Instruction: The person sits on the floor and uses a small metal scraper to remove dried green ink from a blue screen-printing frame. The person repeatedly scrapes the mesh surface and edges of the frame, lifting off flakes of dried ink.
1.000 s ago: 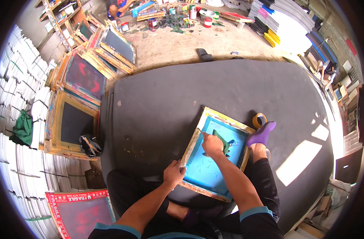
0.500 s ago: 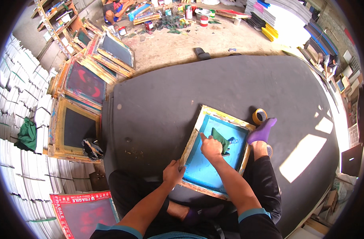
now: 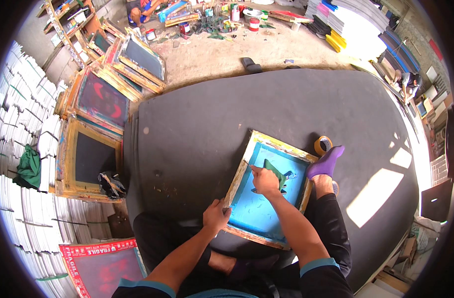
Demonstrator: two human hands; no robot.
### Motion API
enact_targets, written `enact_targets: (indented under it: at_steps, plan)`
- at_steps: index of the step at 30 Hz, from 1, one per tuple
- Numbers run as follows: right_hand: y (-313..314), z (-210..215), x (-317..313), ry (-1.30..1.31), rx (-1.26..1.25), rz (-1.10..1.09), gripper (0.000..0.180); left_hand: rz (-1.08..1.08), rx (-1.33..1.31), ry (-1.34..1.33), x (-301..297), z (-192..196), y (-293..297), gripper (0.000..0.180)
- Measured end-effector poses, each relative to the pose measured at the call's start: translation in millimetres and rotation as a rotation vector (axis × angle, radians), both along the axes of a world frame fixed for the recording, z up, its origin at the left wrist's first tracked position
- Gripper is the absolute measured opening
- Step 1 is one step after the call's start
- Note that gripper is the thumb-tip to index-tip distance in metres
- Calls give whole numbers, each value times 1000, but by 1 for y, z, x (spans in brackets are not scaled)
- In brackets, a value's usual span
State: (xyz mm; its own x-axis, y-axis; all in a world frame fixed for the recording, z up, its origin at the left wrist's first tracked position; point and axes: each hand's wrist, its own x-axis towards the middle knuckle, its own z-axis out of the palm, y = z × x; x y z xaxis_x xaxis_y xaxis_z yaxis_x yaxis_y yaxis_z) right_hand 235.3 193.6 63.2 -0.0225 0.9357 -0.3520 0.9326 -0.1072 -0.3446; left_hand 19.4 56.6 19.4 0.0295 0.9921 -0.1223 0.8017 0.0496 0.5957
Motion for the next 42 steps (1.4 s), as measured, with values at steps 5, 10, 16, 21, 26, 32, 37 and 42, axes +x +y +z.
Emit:
enact_targets:
  at_steps: [5,10,16,21,26,32,37,42]
  plan:
    - [-14,-18,5,-102,136,64,42,6,-60,-32,0,4,2,42]
    - [-22,-21,-2,-173,143,80,45,7,-75,11,1,2,2,44]
    - [-15,-13,-23,-246,86,89,53,-2,-55,21,3,5,2,45]
    - [3,10,-27,-79,-9,-37,38,0,-79,19,0,7,1,43]
    - [-6,3,11,109,55,-208,34,21,-45,-33,3,5,-1,43]
    - [-9,6,-6,-103,90,-18,42,25,-57,4,2,3,1,47]
    - [-16,-5,-11,-154,155,-1,40,11,-81,-27,0,6,1,47]
    - [-18,-4,-13,-180,112,9,43,9,-75,-2,0,2,0,45]
